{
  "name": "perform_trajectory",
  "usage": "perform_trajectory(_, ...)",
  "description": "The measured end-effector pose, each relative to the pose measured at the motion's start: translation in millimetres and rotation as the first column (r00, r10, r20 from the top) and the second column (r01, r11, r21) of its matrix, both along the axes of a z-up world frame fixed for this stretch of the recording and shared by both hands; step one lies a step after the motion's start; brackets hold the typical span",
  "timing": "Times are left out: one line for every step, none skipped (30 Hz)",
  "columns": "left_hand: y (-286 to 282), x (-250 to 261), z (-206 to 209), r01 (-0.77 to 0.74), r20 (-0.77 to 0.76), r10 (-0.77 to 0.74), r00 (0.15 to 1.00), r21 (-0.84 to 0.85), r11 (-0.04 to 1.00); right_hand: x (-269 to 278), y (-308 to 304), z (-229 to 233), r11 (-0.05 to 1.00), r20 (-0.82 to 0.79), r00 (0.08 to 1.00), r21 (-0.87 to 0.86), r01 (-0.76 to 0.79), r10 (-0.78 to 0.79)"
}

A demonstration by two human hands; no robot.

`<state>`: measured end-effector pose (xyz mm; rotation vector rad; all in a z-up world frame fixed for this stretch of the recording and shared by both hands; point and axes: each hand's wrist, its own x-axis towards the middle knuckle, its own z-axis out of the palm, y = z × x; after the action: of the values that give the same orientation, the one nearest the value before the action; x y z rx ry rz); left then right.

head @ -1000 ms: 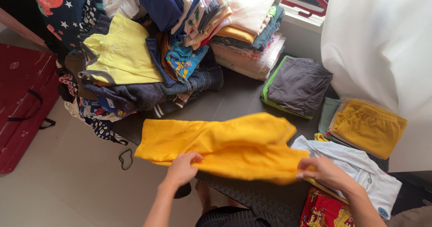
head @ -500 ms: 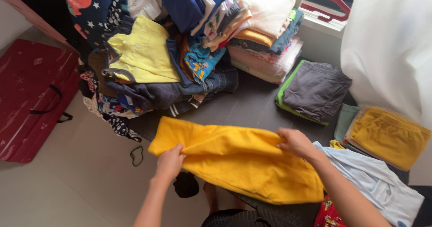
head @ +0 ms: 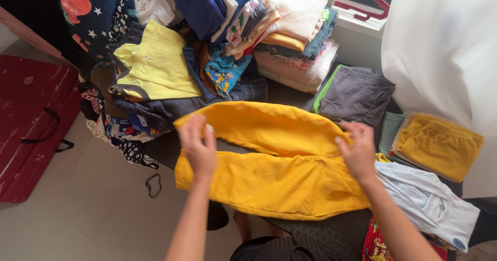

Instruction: The person folds clothes including pants and shirts by hand on a dark surface and places them into stacks next to a pile of unfolded laundry.

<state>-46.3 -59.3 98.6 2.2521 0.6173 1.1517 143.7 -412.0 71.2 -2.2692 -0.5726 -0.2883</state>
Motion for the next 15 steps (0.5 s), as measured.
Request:
perform_trajectory(-15.7,-2.2,-9.2,0.048,-0.041,-0.052,0.998,-0.092,0.995,-14.7,3.1,-5.1,0.995,0.082,0.992,-0.022,-0.095,0.096)
perform_trajectory(-33.1,-9.3,-21.4,0.158,-0.071,-0.172,0.982,-0.172,0.972,-31.9,5.4,-10.3,0.981,0.161,0.968,-0.053,-0.187,0.193)
perform_trajectory(-51.1,-18.7,-35.2,0.263,-0.091,-0.293,0.952,-0.253,0.931,-51.6,6.1,-14.7,0.960,0.092,0.958,-0.090,-0.265,0.273)
perform_trajectory(-66.3,-24.8,-49.0,0.312,-0.265,-0.374,0.889,-0.249,0.917,-70.7,7.5,-17.7,0.932,0.018,0.937,-0.120,-0.343,0.348)
perform_trajectory(-79.3,-32.2,-61.6,0.357,-0.430,-0.434,0.792,-0.251,0.900,-86.0,9.5,-18.8,0.894,-0.088,0.913,-0.188,-0.407,0.398)
perform_trajectory(-93.6,-43.3,-72.5,0.423,-0.490,-0.480,0.728,-0.229,0.877,-98.5,10.4,-18.6,0.846,-0.196,0.879,-0.247,-0.473,0.434)
perform_trajectory(-104.2,-51.9,-81.0,0.486,-0.550,-0.515,0.658,-0.213,0.848,-107.7,10.2,-18.1,0.845,-0.199,0.878,-0.246,-0.475,0.435)
perform_trajectory(-110.2,-58.7,-87.1,0.484,-0.551,-0.514,0.657,-0.214,0.848,-115.5,9.3,-18.3,0.713,-0.347,0.826,-0.422,-0.560,0.444)
perform_trajectory(-116.6,-68.3,-91.0,0.536,-0.623,-0.547,0.559,-0.232,0.812,-121.9,7.3,-19.4,0.537,-0.491,0.772,-0.557,-0.634,0.403)
perform_trajectory(-120.7,-75.8,-93.9,0.583,-0.686,-0.570,0.452,-0.256,0.771,-126.2,5.2,-21.7,0.535,-0.494,0.770,-0.555,-0.637,0.403)
perform_trajectory(-120.7,-77.7,-97.0,0.581,-0.686,-0.570,0.452,-0.258,0.772,-127.8,2.8,-25.1,0.460,-0.491,0.774,-0.623,-0.633,0.399)
perform_trajectory(-118.2,-77.8,-99.9,0.613,-0.674,-0.553,0.489,-0.186,0.768,-127.7,-0.6,-28.9,0.380,-0.488,0.778,-0.684,-0.623,0.396)
perform_trajectory(-116.1,-79.7,-102.0,0.637,-0.658,-0.538,0.526,-0.113,0.762,-127.2,-4.9,-32.7,0.377,-0.491,0.776,-0.683,-0.625,0.397)
perform_trajectory(-114.2,-82.8,-103.1,0.635,-0.659,-0.538,0.526,-0.117,0.763,-126.6,-9.1,-36.8,0.413,-0.478,0.778,-0.663,-0.624,0.409)
perform_trajectory(-110.8,-83.8,-103.5,0.648,-0.656,-0.551,0.516,-0.122,0.752,-124.7,-12.9,-41.2,0.449,-0.461,0.781,-0.643,-0.621,0.420)
